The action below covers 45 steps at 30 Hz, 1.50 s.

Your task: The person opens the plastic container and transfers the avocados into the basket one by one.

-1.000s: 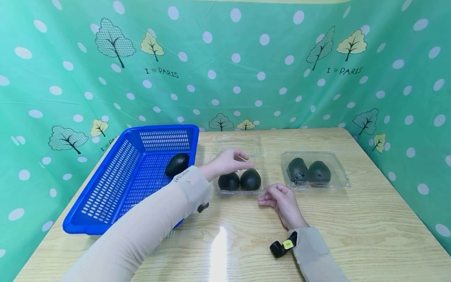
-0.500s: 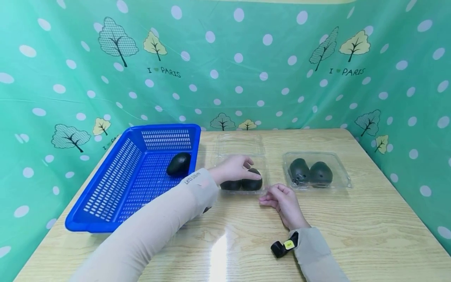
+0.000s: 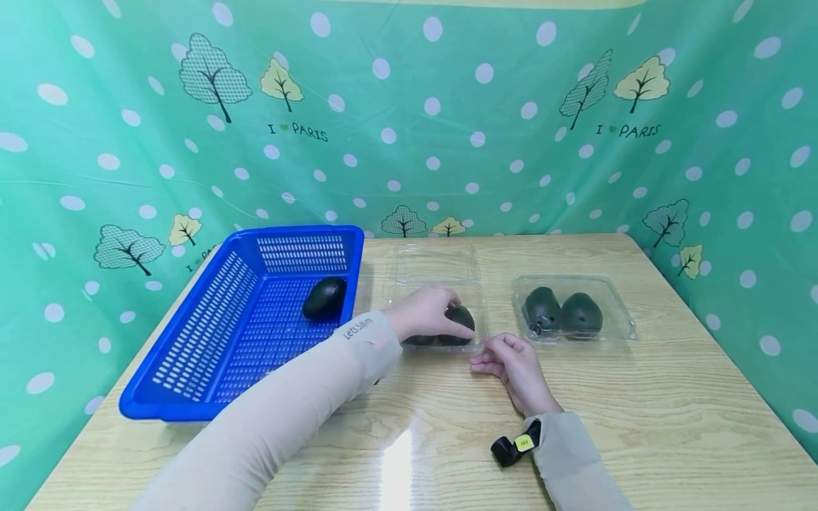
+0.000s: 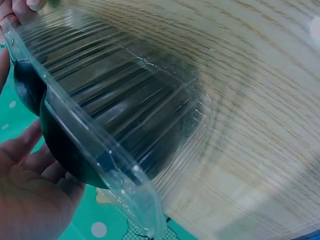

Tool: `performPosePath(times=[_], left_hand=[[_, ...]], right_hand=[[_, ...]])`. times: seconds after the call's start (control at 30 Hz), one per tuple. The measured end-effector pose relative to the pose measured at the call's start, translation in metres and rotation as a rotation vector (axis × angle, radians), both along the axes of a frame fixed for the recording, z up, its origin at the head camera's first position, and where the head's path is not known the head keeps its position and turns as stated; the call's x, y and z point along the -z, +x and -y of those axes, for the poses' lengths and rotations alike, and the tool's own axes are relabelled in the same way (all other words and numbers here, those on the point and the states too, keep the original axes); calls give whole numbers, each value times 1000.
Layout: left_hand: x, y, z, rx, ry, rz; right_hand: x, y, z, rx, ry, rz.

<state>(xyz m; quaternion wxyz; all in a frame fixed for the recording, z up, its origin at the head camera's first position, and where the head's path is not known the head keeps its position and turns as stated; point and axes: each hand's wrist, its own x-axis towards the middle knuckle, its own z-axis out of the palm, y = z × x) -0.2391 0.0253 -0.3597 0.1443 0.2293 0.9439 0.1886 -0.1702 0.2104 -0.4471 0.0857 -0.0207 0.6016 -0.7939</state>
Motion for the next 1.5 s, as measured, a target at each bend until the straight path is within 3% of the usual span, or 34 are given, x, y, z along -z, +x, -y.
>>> performPosePath(times=[0.23, 0.63, 0.97, 1.5], left_hand=[[3, -1, -2, 30, -41, -39], [6, 0, -5, 87, -58, -44], [3, 4, -5, 105, -15, -27], [2, -1, -3, 85, 104, -48]], right_hand=[[1, -1, -1, -4, -9, -1], [1, -1, -1, -7, -1, 0], [1, -1, -1, -14, -25, -10], [1, 0, -1, -20, -14, -16]])
